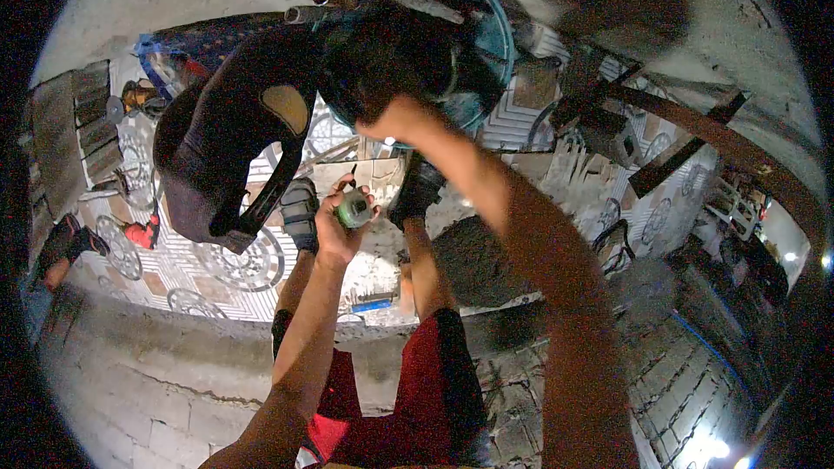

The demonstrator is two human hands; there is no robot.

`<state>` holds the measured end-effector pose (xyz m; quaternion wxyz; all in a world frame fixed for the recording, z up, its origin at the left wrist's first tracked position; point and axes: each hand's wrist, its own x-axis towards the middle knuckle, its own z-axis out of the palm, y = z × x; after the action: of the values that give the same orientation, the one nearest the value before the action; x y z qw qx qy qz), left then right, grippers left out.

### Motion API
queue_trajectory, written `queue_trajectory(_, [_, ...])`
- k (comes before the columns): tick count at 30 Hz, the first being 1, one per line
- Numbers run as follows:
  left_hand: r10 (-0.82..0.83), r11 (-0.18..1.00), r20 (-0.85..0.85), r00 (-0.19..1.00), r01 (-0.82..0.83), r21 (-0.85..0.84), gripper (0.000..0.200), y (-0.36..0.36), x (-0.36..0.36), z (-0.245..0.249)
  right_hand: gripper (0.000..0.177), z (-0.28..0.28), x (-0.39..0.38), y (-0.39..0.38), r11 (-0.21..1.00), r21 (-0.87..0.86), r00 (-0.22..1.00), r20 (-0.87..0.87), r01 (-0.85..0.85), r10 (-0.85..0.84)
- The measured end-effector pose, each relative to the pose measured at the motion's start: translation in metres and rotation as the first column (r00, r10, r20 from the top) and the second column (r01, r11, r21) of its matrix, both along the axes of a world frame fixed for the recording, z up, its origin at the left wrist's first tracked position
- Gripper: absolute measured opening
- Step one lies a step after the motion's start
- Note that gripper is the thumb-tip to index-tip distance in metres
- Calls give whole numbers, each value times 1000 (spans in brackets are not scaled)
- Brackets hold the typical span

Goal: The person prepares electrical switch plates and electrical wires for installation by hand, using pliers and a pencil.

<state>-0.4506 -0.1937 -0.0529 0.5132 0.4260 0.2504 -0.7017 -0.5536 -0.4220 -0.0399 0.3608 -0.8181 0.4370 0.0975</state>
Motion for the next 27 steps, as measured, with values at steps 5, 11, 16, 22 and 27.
queue_trajectory(5, [33,999,144,989,-26,-46,36,0,8,1,51,68,11,-56,893,450,987,-130,-28,96])
queue_trajectory(11, [-61,975,766,640,202,-90,48,-23,52,27,53,53,26,-3,928,342,980,-178,146,-88])
queue_trajectory(16, [-132,900,937,322,434,-22,57,-78,80,110,39,34,10,-6,921,89,915,106,380,-388])
queue_trajectory(22, [105,639,559,-822,487,595,44,-141,90,102,64,-31,-14,-29,970,-209,988,-117,-127,104])
queue_trajectory(27, [254,710,722,-644,631,313,32,-212,81,127,65,-46,-3,-33,997,-73,995,-95,-28,21])
